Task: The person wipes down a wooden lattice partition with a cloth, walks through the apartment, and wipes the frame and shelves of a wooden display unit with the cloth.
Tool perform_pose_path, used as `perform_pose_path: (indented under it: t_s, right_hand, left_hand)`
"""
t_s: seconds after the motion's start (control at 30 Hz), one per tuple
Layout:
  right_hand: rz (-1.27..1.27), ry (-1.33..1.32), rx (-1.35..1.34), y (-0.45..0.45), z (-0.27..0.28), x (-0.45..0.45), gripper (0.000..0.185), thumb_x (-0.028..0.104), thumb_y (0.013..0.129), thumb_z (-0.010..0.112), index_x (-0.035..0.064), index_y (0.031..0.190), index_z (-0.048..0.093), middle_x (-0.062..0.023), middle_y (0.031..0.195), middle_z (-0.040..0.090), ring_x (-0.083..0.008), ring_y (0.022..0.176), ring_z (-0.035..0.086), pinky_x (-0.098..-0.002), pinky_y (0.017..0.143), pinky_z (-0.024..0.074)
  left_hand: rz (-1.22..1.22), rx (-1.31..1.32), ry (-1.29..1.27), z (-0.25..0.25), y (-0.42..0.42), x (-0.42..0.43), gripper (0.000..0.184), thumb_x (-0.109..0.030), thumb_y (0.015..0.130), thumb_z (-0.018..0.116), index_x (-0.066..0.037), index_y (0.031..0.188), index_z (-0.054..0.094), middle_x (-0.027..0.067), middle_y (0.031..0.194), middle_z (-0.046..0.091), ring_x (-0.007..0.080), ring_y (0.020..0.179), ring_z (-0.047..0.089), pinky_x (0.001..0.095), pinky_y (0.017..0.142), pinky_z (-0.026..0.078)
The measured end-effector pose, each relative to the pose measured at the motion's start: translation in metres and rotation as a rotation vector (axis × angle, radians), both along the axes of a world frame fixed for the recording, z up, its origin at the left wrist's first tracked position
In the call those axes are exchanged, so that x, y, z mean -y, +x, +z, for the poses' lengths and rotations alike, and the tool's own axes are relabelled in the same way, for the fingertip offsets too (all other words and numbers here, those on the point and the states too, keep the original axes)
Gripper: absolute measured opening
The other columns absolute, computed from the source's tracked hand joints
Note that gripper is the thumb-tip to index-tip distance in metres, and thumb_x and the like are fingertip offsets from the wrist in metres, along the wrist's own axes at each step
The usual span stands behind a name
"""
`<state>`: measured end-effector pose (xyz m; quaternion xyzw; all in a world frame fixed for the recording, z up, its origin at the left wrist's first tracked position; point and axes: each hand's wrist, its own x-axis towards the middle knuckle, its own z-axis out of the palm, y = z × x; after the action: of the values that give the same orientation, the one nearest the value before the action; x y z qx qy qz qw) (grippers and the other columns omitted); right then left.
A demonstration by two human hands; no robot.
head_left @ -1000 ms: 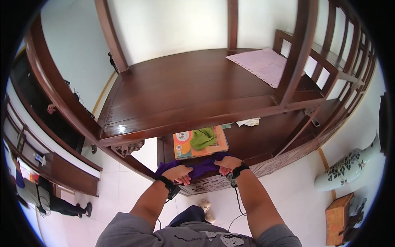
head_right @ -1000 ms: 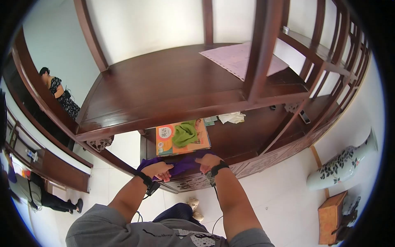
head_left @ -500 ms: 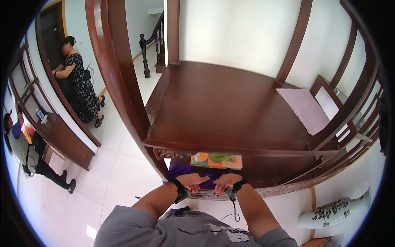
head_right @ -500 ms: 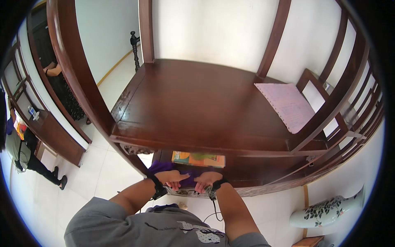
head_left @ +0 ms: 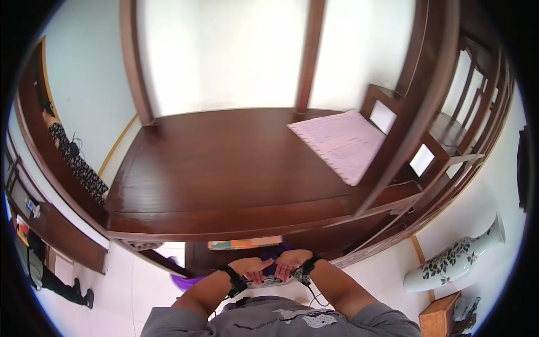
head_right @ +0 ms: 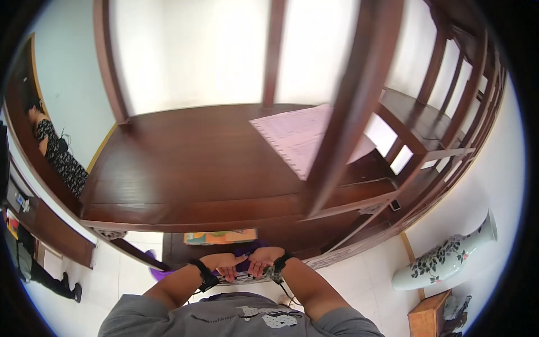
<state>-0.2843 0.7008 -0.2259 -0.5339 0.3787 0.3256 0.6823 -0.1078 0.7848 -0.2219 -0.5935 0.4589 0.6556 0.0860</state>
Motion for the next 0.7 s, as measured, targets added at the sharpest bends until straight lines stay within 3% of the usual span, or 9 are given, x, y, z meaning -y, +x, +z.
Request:
perform_pose_path:
  t_s: [0.2,0.37,0.5,0.6,0.7]
  right_hand:
    - [-0.201,-0.042,0.021,-0.107,-0.023,0.031,0.053,0.039,0.093,0.028,0.0002,0.097,0.064,-0.0135,0.085,0.067,-0.0234,0.072,0.067,-0.033,0.057,0.0482]
    - [-0.418,-0.171,-0.023,-0.16,-0.043,0.051,0.066,0.055,0.091,0.022,0.0025,0.084,0.062,-0.012,0.079,0.066,-0.0237,0.064,0.065,-0.0372,0.061,0.0458]
    - [-0.543,-0.207,0.022,-0.174,-0.031,0.046,0.063,0.049,0.091,0.019,0.0029,0.08,0.061,-0.012,0.075,0.065,-0.0247,0.065,0.065,-0.0363,0.062,0.0457]
    - [-0.553,-0.205,0.039,-0.174,-0.042,0.047,0.062,0.047,0.091,0.019,0.003,0.079,0.061,-0.0123,0.075,0.065,-0.025,0.063,0.065,-0.0362,0.06,0.0451]
    - [-0.599,-0.215,0.041,-0.171,-0.049,0.051,0.067,0.051,0.092,0.02,0.0012,0.071,0.059,-0.0142,0.065,0.063,-0.0268,0.053,0.063,-0.036,0.049,0.0471]
  left_hand:
    - [0.06,-0.005,-0.025,-0.012,-0.108,0.048,0.089,-0.072,0.085,0.016,0.002,0.083,0.065,0.0117,0.074,0.069,0.0178,0.061,0.066,0.0289,0.054,0.047]
    - [0.145,-0.029,-0.065,-0.002,-0.175,0.079,0.089,-0.071,0.086,0.017,0.004,0.085,0.063,0.0156,0.074,0.068,0.0209,0.059,0.065,0.0293,0.053,0.047]
    - [0.209,0.016,-0.012,0.005,-0.201,0.095,0.089,-0.072,0.085,0.017,0.006,0.087,0.062,0.0161,0.075,0.068,0.0208,0.059,0.065,0.03,0.053,0.046]
    - [0.237,0.011,-0.047,0.002,-0.2,0.094,0.089,-0.072,0.085,0.019,0.006,0.087,0.061,0.0166,0.075,0.067,0.0208,0.058,0.065,0.0291,0.048,0.045]
    - [0.339,-0.041,0.005,0.0,-0.199,0.094,0.086,-0.073,0.084,0.026,0.006,0.088,0.059,0.0182,0.067,0.064,0.0218,0.049,0.061,0.0267,0.032,0.033]
